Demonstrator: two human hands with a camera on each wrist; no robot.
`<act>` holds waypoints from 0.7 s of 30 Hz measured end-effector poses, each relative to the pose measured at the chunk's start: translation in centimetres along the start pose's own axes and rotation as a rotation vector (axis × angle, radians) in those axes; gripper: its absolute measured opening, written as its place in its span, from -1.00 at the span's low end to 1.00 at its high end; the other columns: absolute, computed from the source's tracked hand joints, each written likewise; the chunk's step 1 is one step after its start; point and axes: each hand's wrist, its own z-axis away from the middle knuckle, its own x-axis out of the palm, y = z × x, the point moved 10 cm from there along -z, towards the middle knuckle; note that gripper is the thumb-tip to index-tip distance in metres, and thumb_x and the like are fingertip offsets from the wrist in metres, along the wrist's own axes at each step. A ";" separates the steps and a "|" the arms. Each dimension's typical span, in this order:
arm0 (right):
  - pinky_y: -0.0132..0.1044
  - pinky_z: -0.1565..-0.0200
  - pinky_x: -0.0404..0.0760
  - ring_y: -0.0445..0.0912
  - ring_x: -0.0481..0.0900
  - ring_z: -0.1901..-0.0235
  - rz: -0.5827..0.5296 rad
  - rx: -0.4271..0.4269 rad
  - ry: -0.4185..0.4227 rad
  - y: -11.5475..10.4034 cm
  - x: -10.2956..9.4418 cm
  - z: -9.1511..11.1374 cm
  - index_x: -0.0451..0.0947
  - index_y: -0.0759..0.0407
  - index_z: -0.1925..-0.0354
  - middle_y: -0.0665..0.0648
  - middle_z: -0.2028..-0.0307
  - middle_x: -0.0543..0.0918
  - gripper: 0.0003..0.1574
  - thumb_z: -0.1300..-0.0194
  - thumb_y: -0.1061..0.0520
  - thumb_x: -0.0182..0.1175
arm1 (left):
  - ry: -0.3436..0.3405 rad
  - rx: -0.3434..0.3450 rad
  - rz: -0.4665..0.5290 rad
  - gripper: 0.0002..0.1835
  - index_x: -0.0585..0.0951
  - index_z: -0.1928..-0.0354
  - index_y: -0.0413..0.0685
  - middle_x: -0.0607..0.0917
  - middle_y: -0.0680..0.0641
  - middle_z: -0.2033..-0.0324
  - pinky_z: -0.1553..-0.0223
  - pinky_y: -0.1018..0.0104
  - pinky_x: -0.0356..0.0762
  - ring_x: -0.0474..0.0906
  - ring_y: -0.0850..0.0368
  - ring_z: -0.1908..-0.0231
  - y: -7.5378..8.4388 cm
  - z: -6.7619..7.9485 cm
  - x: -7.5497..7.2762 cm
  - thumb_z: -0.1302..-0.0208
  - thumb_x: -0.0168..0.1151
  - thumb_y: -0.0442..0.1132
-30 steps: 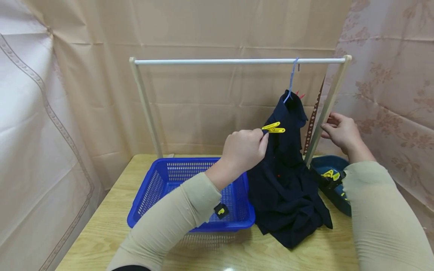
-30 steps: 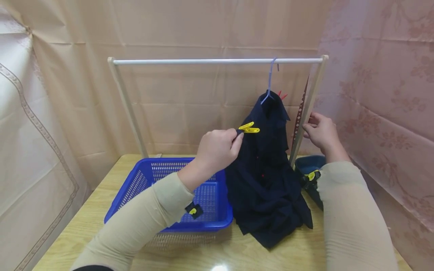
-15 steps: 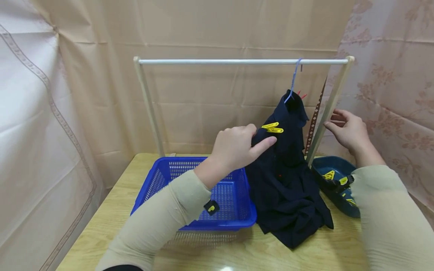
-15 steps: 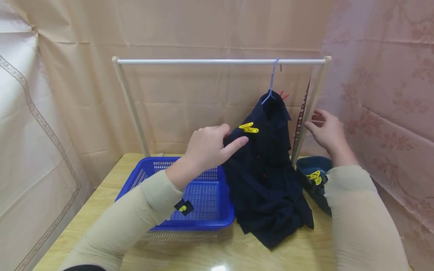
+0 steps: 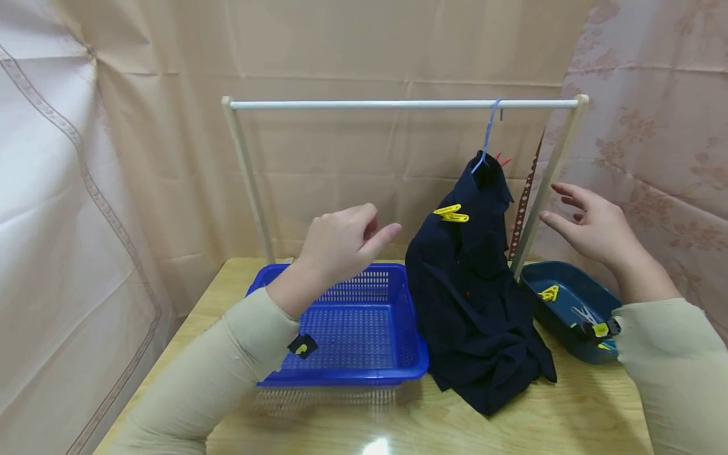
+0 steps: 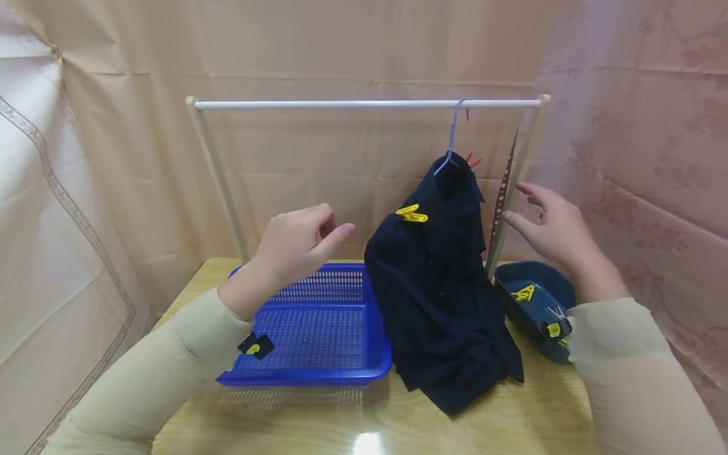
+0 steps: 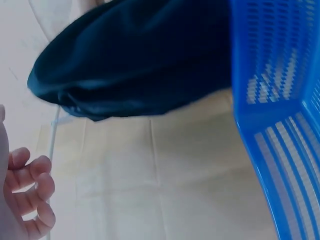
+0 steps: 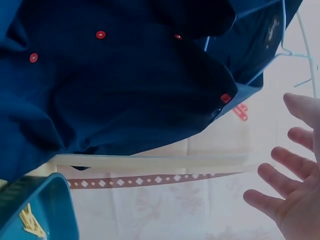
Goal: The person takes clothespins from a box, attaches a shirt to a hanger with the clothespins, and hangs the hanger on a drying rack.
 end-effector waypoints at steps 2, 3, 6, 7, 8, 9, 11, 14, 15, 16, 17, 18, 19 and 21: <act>0.34 0.02 0.29 0.42 0.28 -0.15 0.023 -0.046 -0.004 -0.8 0.0 0.4 0.06 0.06 -0.43 0.32 -0.34 0.20 -0.14 -0.31 -0.15 0.13 | 0.001 0.015 -0.021 -0.53 0.33 0.51 0.10 0.33 0.12 0.67 0.71 0.36 0.22 0.24 0.26 0.70 -0.8 0.7 -0.5 -0.34 -0.15 0.28; 0.34 0.02 0.29 0.41 0.27 -0.16 0.032 -0.069 -0.004 -1.2 0.0 0.6 0.08 0.08 -0.43 0.31 -0.34 0.20 -0.15 -0.32 -0.13 0.14 | 0.003 0.026 -0.032 -0.55 0.35 0.50 0.09 0.33 0.12 0.65 0.69 0.36 0.22 0.25 0.26 0.69 -1.1 1.0 -0.7 -0.34 -0.11 0.26; 0.37 0.00 0.24 0.38 0.22 -0.21 0.048 -0.107 -0.011 -2.0 0.0 1.3 0.09 0.05 -0.42 0.27 -0.36 0.18 -0.17 -0.31 -0.10 0.15 | 0.013 0.066 -0.054 -0.62 0.39 0.45 0.05 0.38 0.12 0.60 0.65 0.40 0.27 0.28 0.28 0.65 -1.8 1.8 -1.5 -0.32 0.01 0.18; 0.37 -0.01 0.22 0.37 0.19 -0.23 0.057 -0.118 -0.013 -2.3 0.0 1.6 0.10 0.04 -0.42 0.26 -0.37 0.17 -0.17 -0.31 -0.10 0.16 | 0.017 0.078 -0.060 -0.64 0.40 0.44 0.05 0.39 0.12 0.58 0.64 0.41 0.29 0.30 0.29 0.65 -2.0 2.0 -1.8 -0.32 0.04 0.15; 0.38 -0.02 0.20 0.35 0.16 -0.25 0.067 -0.124 -0.018 -2.4 0.0 2.0 0.09 0.02 -0.42 0.25 -0.37 0.15 -0.17 -0.31 -0.10 0.16 | 0.021 0.090 -0.062 -0.66 0.42 0.44 0.04 0.40 0.12 0.57 0.62 0.43 0.30 0.31 0.29 0.64 -2.2 2.2 -2.1 -0.31 0.07 0.13; 0.39 -0.04 0.17 0.34 0.13 -0.28 0.075 -0.130 -0.020 -2.5 0.0 2.3 0.10 0.01 -0.42 0.25 -0.38 0.13 -0.17 -0.30 -0.11 0.17 | 0.022 0.100 -0.064 -0.68 0.42 0.43 0.05 0.41 0.13 0.56 0.60 0.44 0.32 0.31 0.29 0.63 -2.3 2.4 -2.3 -0.30 0.09 0.11; 0.40 -0.04 0.14 0.31 0.08 -0.31 0.090 -0.137 -0.021 -2.6 -0.1 2.9 0.10 -0.02 -0.42 0.22 -0.40 0.10 -0.16 -0.29 -0.11 0.18 | 0.036 0.119 -0.062 -0.69 0.44 0.43 0.03 0.42 0.12 0.54 0.58 0.43 0.33 0.32 0.28 0.62 -2.6 2.8 -2.7 -0.28 0.13 0.09; 0.41 -0.04 0.12 0.29 0.06 -0.32 0.109 -0.155 -0.010 -2.5 0.0 3.7 0.12 -0.03 -0.42 0.21 -0.41 0.08 -0.15 -0.27 -0.09 0.21 | 0.049 0.147 -0.053 -0.70 0.46 0.44 0.00 0.43 0.10 0.53 0.53 0.39 0.35 0.32 0.23 0.58 -3.0 3.4 -3.3 -0.25 0.18 0.06; 0.41 -0.05 0.11 0.29 0.06 -0.32 0.111 -0.166 -0.005 -2.5 0.0 4.0 0.13 -0.03 -0.41 0.20 -0.41 0.08 -0.15 -0.26 -0.08 0.23 | 0.048 0.153 -0.053 -0.70 0.47 0.44 0.00 0.44 0.09 0.53 0.50 0.37 0.36 0.32 0.21 0.57 -3.2 3.6 -3.4 -0.24 0.19 0.05; 0.41 -0.06 0.10 0.29 0.06 -0.32 0.112 -0.176 -0.002 -2.4 0.1 4.2 0.13 -0.03 -0.41 0.20 -0.41 0.08 -0.15 -0.25 -0.07 0.24 | 0.046 0.159 -0.053 -0.70 0.48 0.43 -0.02 0.45 0.08 0.52 0.47 0.34 0.37 0.32 0.19 0.55 -3.5 3.8 -3.4 -0.23 0.20 0.05; 0.41 -0.08 0.07 0.29 0.05 -0.33 0.112 -0.185 0.001 -2.4 0.2 4.4 0.13 -0.03 -0.41 0.20 -0.41 0.07 -0.14 -0.24 -0.06 0.24 | 0.036 0.158 -0.057 -0.70 0.49 0.42 -0.02 0.45 0.08 0.51 0.44 0.32 0.37 0.32 0.18 0.52 -3.8 4.0 -3.4 -0.23 0.20 0.06; 0.41 -0.10 0.04 0.29 0.04 -0.33 0.117 -0.200 0.006 -2.3 0.3 4.6 0.13 -0.03 -0.41 0.21 -0.41 0.07 -0.14 -0.23 -0.05 0.25 | 0.027 0.156 -0.062 -0.70 0.50 0.41 -0.02 0.46 0.08 0.49 0.41 0.30 0.38 0.33 0.17 0.50 -4.1 4.3 -3.4 -0.22 0.20 0.06; 0.40 -0.13 0.00 0.28 0.01 -0.34 0.115 -0.212 0.009 -2.3 0.4 4.7 0.13 -0.03 -0.41 0.22 -0.41 0.07 -0.13 -0.23 -0.04 0.26 | 0.017 0.149 -0.067 -0.70 0.51 0.40 -0.02 0.47 0.07 0.48 0.39 0.28 0.38 0.33 0.15 0.47 -4.5 4.5 -3.4 -0.21 0.20 0.06; 0.38 -0.17 -0.08 0.26 -0.04 -0.36 0.107 -0.236 0.015 -2.3 0.5 5.0 0.13 -0.04 -0.42 0.23 -0.41 0.07 -0.11 -0.21 -0.01 0.28 | -0.003 0.127 -0.083 -0.69 0.52 0.36 -0.03 0.47 0.07 0.44 0.33 0.24 0.38 0.35 0.12 0.41 -5.5 5.1 -3.3 -0.20 0.20 0.07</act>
